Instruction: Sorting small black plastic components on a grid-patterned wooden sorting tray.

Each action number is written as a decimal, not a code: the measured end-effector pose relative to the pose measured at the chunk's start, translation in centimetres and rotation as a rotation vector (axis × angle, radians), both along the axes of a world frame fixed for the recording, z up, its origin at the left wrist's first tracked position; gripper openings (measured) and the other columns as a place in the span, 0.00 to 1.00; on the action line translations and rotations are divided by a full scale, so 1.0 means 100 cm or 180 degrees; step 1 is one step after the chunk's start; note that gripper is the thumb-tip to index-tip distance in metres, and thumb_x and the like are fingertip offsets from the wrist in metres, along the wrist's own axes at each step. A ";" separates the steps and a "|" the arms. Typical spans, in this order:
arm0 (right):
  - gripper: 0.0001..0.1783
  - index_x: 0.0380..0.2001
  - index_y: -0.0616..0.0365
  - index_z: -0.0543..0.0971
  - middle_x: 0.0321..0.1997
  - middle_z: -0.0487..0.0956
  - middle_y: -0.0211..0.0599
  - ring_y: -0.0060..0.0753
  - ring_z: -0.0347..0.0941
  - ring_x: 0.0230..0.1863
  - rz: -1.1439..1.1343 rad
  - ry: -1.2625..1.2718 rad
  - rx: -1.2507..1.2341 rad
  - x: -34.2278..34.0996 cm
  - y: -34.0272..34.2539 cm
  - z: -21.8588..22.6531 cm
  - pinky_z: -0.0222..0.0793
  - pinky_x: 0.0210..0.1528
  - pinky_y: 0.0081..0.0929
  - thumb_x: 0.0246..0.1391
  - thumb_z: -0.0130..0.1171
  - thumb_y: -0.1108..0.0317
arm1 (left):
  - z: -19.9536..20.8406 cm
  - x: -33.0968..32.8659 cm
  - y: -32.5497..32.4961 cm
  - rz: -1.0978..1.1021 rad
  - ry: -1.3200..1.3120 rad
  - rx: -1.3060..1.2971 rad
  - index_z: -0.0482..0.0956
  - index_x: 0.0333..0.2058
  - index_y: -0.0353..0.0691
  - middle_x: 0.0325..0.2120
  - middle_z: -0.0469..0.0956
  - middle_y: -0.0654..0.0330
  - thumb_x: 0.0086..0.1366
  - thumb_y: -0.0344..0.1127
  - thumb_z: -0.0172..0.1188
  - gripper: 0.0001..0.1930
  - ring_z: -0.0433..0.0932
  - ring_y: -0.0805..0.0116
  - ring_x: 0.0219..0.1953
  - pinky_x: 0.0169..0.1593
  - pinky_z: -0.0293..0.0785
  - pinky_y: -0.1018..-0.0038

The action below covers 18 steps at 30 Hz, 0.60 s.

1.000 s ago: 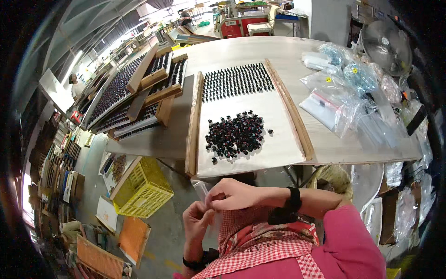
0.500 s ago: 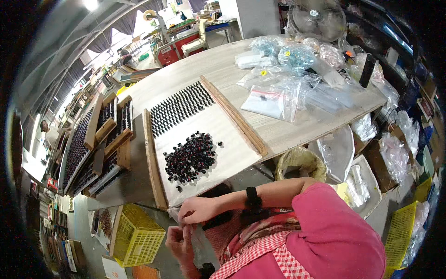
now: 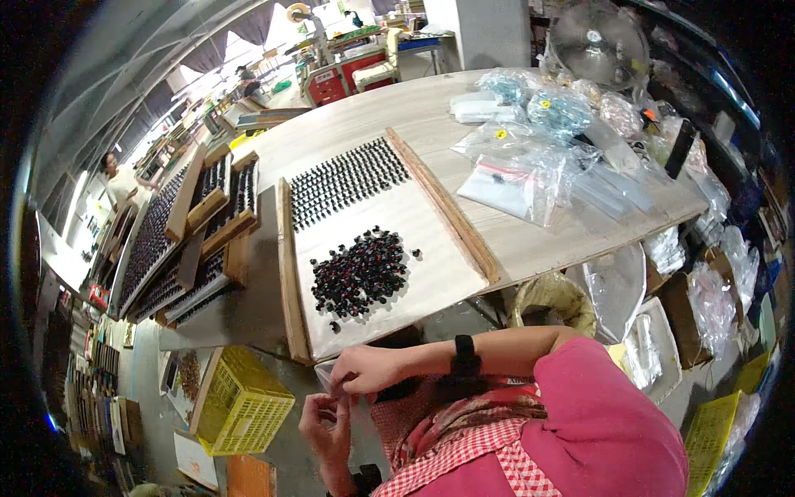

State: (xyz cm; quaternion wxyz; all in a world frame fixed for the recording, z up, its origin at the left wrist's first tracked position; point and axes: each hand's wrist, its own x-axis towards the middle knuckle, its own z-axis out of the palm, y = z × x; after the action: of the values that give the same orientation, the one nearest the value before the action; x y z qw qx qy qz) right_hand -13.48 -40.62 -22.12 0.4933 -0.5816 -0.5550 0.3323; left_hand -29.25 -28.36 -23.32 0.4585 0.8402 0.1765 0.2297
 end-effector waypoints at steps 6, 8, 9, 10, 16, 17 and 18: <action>0.10 0.32 0.63 0.79 0.28 0.78 0.52 0.52 0.77 0.32 -0.0442 -0.0825 -0.0083 -0.009 0.004 0.010 0.71 0.36 0.40 0.49 0.57 0.67 | -0.005 0.002 0.003 -0.0108 -0.0056 0.0658 0.74 0.27 0.38 0.22 0.73 0.58 0.53 0.33 0.69 0.11 0.73 0.61 0.23 0.28 0.69 0.70; 0.10 0.32 0.63 0.79 0.29 0.78 0.53 0.54 0.76 0.33 -0.0378 -0.0814 -0.0226 -0.010 0.004 0.016 0.71 0.37 0.40 0.50 0.57 0.67 | -0.003 0.000 0.004 -0.0036 -0.0016 0.0569 0.73 0.28 0.37 0.23 0.73 0.57 0.53 0.33 0.68 0.11 0.74 0.59 0.24 0.29 0.69 0.68; 0.10 0.33 0.63 0.79 0.29 0.78 0.53 0.54 0.76 0.33 -0.0398 -0.0821 -0.0271 -0.009 0.004 0.021 0.71 0.37 0.40 0.50 0.57 0.67 | -0.004 0.000 0.005 -0.0060 -0.0032 0.0490 0.73 0.28 0.37 0.23 0.73 0.56 0.54 0.33 0.67 0.10 0.74 0.57 0.24 0.29 0.70 0.67; 0.10 0.33 0.63 0.79 0.29 0.78 0.53 0.54 0.76 0.33 -0.0425 -0.0830 -0.0315 -0.008 0.005 0.023 0.71 0.37 0.41 0.50 0.57 0.67 | -0.004 0.000 0.006 -0.0092 -0.0052 0.0413 0.73 0.28 0.37 0.23 0.74 0.55 0.55 0.32 0.67 0.10 0.74 0.56 0.25 0.29 0.70 0.67; 0.10 0.34 0.62 0.80 0.30 0.79 0.52 0.54 0.77 0.34 -0.0505 -0.0796 -0.0132 -0.008 0.007 0.023 0.71 0.38 0.41 0.49 0.57 0.69 | 0.001 0.002 0.004 -0.0093 -0.0018 0.0614 0.71 0.29 0.35 0.21 0.73 0.55 0.62 0.32 0.60 0.08 0.70 0.65 0.19 0.25 0.66 0.71; 0.10 0.35 0.61 0.80 0.32 0.79 0.52 0.53 0.77 0.36 -0.0455 -0.0922 -0.0237 -0.004 0.007 0.020 0.71 0.39 0.40 0.49 0.56 0.69 | 0.000 0.000 0.003 -0.0081 -0.0043 0.0625 0.71 0.29 0.35 0.21 0.73 0.55 0.62 0.32 0.60 0.08 0.70 0.65 0.19 0.25 0.66 0.71; 0.10 0.35 0.61 0.80 0.32 0.79 0.52 0.53 0.77 0.36 -0.0451 -0.0950 -0.0223 -0.005 0.007 0.016 0.71 0.39 0.40 0.49 0.56 0.69 | 0.000 -0.001 0.003 -0.0096 -0.0079 0.0670 0.71 0.30 0.35 0.22 0.73 0.54 0.62 0.31 0.58 0.07 0.71 0.62 0.20 0.26 0.67 0.69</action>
State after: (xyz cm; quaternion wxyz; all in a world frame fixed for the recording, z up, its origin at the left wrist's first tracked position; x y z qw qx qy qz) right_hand -13.94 -39.92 -20.47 0.4070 -0.6790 -0.5678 0.2257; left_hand -29.37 -28.03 -23.30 0.3732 0.8833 0.1330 0.2505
